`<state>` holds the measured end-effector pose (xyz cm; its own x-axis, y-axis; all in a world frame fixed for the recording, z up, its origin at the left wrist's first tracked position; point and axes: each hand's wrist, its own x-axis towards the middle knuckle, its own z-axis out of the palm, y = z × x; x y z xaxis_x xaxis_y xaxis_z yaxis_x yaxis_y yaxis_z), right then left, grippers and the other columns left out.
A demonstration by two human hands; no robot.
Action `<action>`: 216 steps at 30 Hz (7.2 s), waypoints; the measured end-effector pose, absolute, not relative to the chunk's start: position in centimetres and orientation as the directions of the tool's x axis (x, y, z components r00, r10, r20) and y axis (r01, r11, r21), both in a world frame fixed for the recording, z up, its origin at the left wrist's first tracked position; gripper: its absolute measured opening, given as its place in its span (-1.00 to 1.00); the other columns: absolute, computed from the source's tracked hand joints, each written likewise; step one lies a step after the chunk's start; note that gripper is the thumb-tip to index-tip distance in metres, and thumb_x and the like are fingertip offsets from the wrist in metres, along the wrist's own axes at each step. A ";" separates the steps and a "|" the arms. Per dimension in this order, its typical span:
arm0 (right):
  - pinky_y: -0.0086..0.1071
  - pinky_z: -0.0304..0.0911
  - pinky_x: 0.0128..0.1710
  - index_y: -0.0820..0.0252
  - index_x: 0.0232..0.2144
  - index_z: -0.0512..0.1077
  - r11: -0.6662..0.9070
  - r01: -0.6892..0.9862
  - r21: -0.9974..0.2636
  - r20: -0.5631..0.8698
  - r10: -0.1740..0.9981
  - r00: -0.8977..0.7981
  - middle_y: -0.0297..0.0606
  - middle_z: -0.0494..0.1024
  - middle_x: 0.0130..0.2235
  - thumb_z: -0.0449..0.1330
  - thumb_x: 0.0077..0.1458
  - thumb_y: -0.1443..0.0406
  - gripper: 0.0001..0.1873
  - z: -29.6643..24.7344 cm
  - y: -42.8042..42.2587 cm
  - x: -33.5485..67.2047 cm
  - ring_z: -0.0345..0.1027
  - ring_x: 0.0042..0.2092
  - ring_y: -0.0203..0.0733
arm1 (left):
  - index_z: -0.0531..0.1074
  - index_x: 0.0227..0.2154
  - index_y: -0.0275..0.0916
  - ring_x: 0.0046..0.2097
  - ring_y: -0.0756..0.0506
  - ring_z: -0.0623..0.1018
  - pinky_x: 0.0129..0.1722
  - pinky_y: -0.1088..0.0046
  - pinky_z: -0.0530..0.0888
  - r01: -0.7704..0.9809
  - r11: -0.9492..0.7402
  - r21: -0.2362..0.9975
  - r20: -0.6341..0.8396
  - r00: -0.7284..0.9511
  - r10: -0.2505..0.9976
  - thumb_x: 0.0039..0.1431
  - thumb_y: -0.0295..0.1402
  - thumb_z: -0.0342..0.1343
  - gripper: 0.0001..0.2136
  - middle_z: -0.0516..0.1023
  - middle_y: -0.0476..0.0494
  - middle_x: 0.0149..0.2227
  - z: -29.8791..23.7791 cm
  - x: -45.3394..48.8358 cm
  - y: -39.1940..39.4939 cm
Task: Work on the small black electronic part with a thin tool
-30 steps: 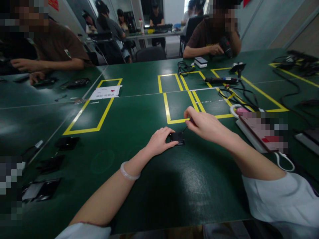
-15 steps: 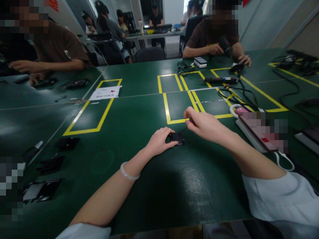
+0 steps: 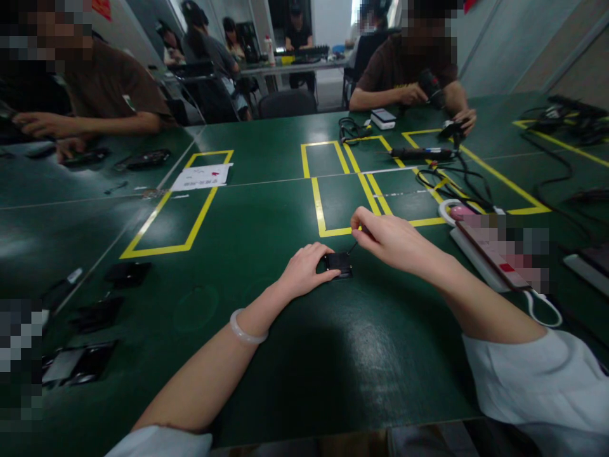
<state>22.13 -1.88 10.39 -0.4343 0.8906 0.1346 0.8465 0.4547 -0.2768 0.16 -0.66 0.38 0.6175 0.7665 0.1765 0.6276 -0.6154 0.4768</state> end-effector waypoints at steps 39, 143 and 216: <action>-0.41 -0.07 -0.47 0.13 -0.15 0.23 0.414 0.871 -0.266 0.136 0.910 -0.391 -0.31 0.47 -0.40 -0.10 0.26 0.22 -0.80 10.1 -2.1 22.1 0.28 -0.43 -0.22 | 0.35 -0.11 -0.18 -0.11 -0.17 0.45 -0.10 0.26 0.39 0.627 -0.617 0.476 0.175 0.620 0.765 0.20 -0.08 0.09 -0.68 0.45 -0.13 -0.13 0.4 0.0 -0.4; -0.40 -0.08 -0.48 0.15 -0.13 0.25 0.420 0.883 -0.209 0.132 0.907 -0.400 -0.30 0.50 -0.41 -0.12 0.27 0.22 -0.77 10.3 -2.1 22.0 0.32 -0.44 -0.21 | 0.36 -0.12 -0.19 -0.12 -0.17 0.45 -0.12 0.27 0.39 0.625 -0.613 0.484 0.180 0.614 0.768 0.20 -0.07 0.10 -0.67 0.46 -0.13 -0.16 0.5 0.3 -0.5; -0.38 -0.12 -0.49 0.15 -0.20 0.30 0.319 0.942 -0.108 0.153 0.941 -0.301 -0.23 0.55 -0.40 -0.14 0.29 0.05 -0.65 10.7 -2.0 21.4 0.41 -0.38 -0.12 | 0.36 -0.14 -0.18 -0.11 -0.18 0.45 -0.11 0.27 0.40 0.620 -0.614 0.487 0.178 0.618 0.765 0.21 -0.07 0.08 -0.69 0.46 -0.13 -0.14 0.6 0.3 -0.7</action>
